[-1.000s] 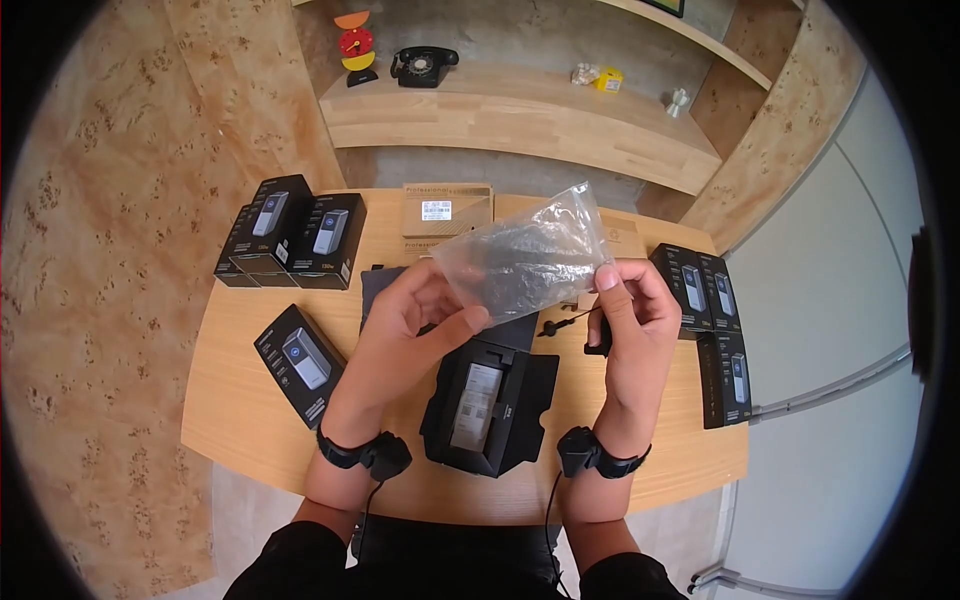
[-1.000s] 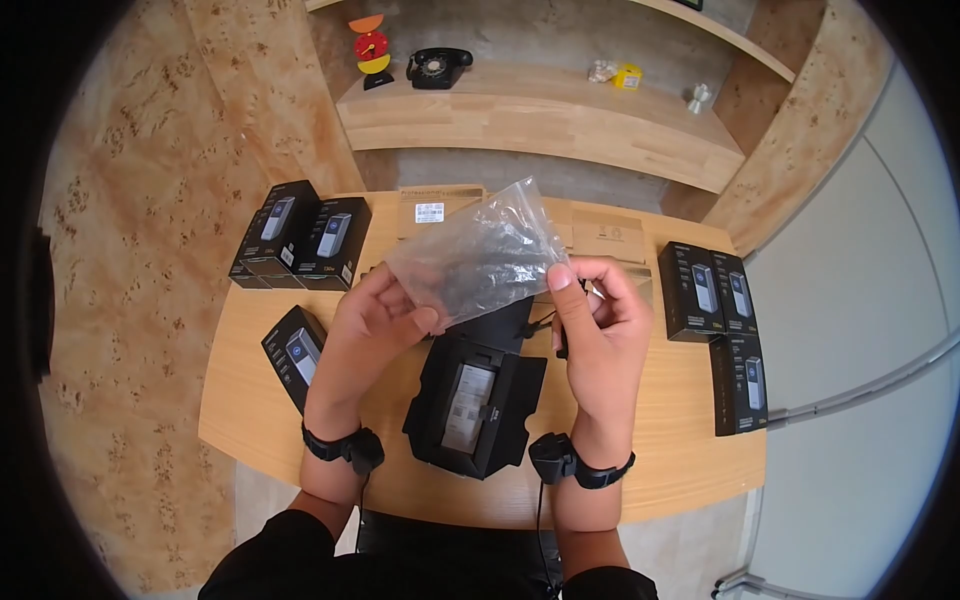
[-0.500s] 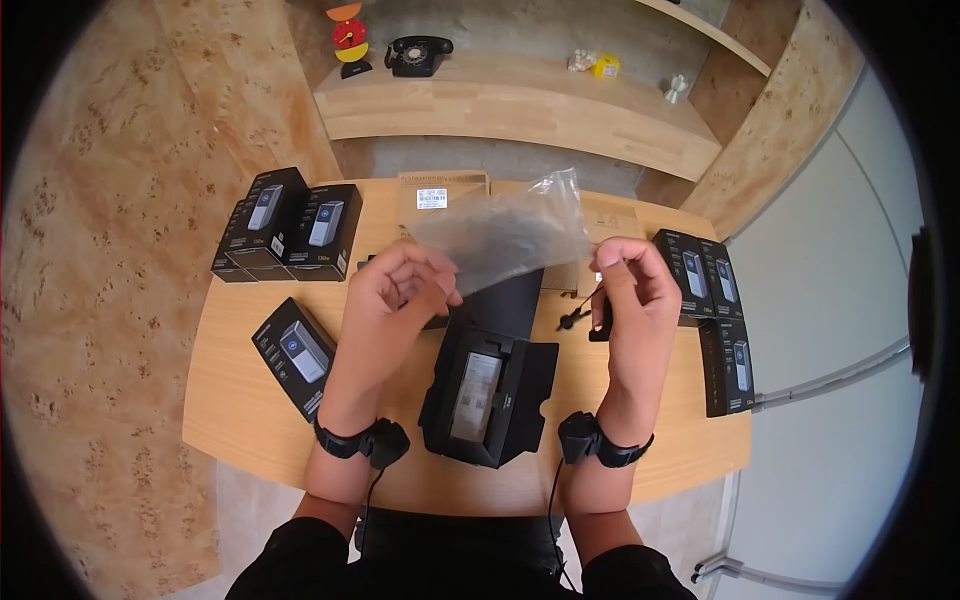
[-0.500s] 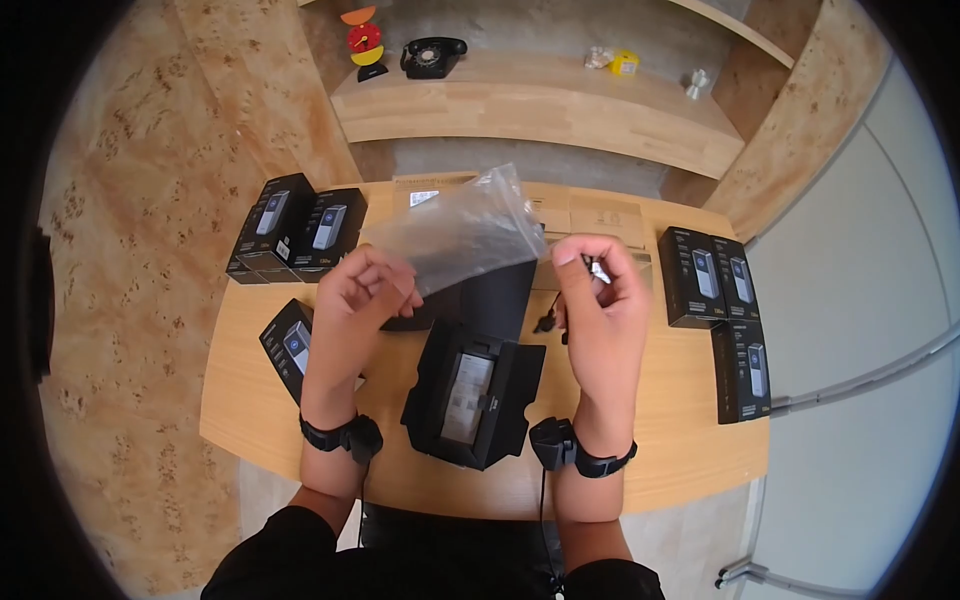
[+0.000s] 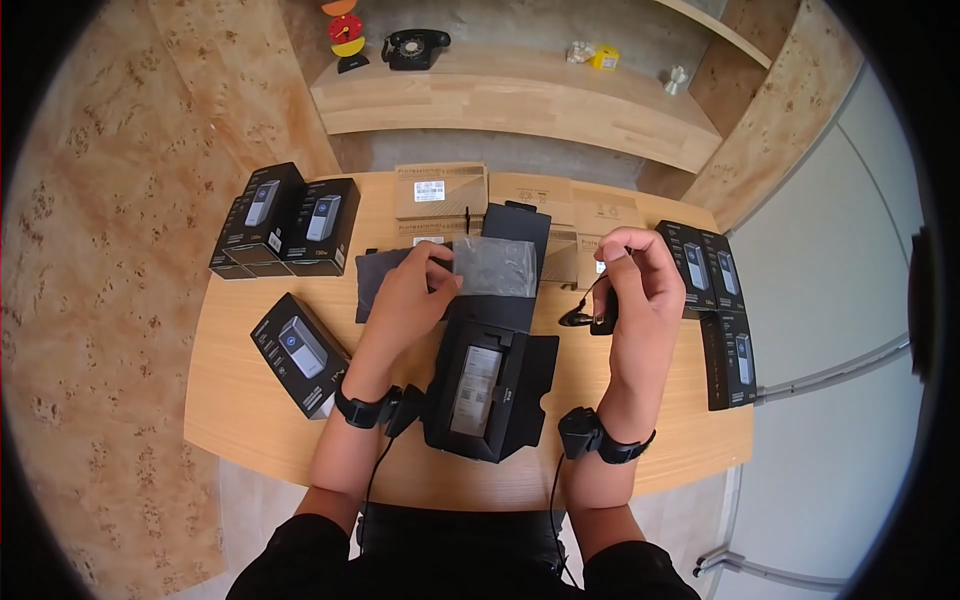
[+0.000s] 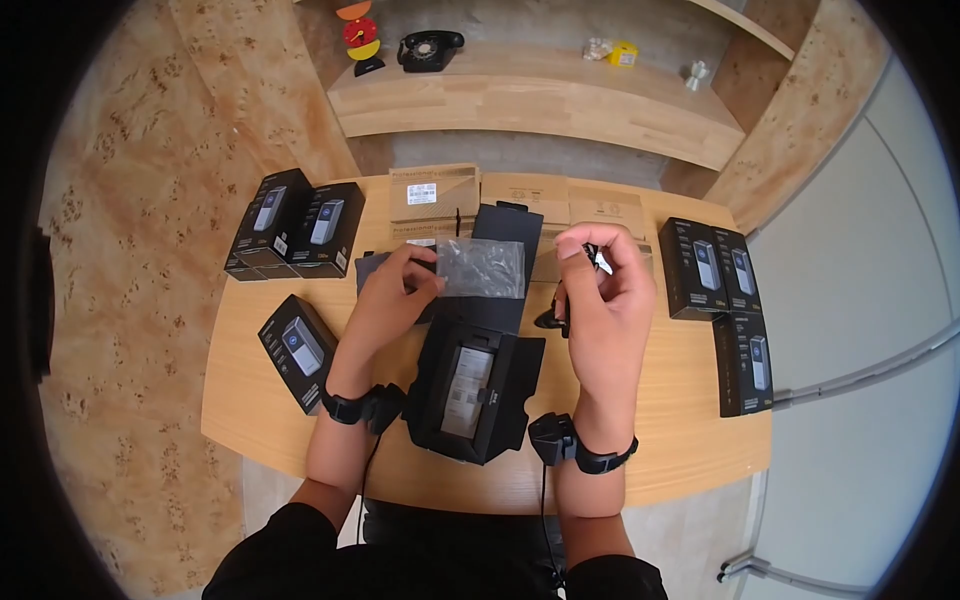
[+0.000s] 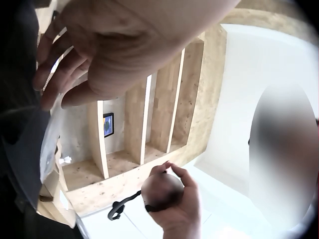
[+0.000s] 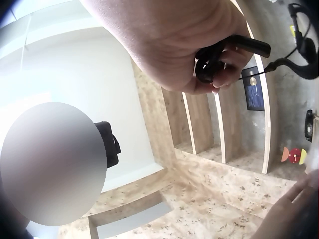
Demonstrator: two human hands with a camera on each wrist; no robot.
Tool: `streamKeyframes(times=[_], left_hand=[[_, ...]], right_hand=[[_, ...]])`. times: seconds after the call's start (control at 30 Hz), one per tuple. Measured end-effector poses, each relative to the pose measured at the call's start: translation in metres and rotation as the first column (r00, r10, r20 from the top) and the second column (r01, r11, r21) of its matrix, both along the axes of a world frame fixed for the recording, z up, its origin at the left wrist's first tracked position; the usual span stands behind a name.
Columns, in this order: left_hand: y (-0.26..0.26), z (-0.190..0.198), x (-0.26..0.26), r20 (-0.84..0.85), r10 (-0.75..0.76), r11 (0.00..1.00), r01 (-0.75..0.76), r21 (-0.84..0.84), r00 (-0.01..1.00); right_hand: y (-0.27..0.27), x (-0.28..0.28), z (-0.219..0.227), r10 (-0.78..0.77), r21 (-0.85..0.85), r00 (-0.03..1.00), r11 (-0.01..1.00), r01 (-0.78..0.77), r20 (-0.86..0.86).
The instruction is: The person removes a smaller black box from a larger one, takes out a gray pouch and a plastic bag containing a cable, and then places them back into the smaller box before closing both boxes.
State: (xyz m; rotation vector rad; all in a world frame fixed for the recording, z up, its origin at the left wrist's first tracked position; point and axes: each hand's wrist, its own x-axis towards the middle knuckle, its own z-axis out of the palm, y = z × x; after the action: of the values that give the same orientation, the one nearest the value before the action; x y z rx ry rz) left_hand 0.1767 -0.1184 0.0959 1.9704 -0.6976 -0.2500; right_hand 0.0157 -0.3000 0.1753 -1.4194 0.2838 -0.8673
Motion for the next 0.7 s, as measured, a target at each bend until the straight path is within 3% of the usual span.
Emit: streamKeyframes(times=[0.03, 0.13, 0.23, 0.33, 0.43, 0.53, 0.63, 0.7], left_hand=[[0.000, 0.001, -0.002, 0.066, 0.051, 0.995, -0.056, 0.083, 0.997], [-0.002, -0.008, -0.002, 0.455, 0.192, 0.966, -0.249, 0.068, 0.869], [0.003, 0.013, -0.008, 0.271, 0.046, 0.997, -0.029, -0.067, 0.961], [0.006, 0.044, -0.025, 0.230, -0.181, 0.971, 0.211, -0.114, 0.956], [0.007, 0.054, -0.046, 0.191, -0.320, 0.903, 0.359, -0.234, 0.928], [0.008, 0.054, -0.049, 0.153, -0.464, 0.844, 0.488, -0.221, 0.872], [0.010, 0.046, -0.040, 0.146, -0.571, 0.807, 0.585, -0.083, 0.808], [0.012, 0.048, -0.041, 0.145, -0.534, 0.823, 0.551, -0.134, 0.833]], right_hand=[[0.001, 0.000, 0.000, 0.007, 0.000, 1.000, 1.000, -0.007, 0.006], [0.003, 0.000, 0.002, 0.038, -0.013, 0.999, 0.999, -0.039, -0.035], [0.007, 0.001, 0.004, 0.078, -0.011, 0.991, 0.997, -0.080, -0.110], [0.010, 0.000, 0.004, 0.264, 0.027, 0.959, 0.965, -0.262, -0.101], [0.013, -0.001, 0.002, 0.484, 0.077, 0.872, 0.875, -0.478, -0.077], [0.015, -0.003, 0.006, 0.603, 0.107, 0.797, 0.796, -0.596, -0.046], [0.014, -0.003, 0.005, 0.644, 0.126, 0.765, 0.759, -0.639, 0.005], [0.008, -0.002, 0.002, 0.659, 0.115, 0.752, 0.745, -0.657, 0.029]])
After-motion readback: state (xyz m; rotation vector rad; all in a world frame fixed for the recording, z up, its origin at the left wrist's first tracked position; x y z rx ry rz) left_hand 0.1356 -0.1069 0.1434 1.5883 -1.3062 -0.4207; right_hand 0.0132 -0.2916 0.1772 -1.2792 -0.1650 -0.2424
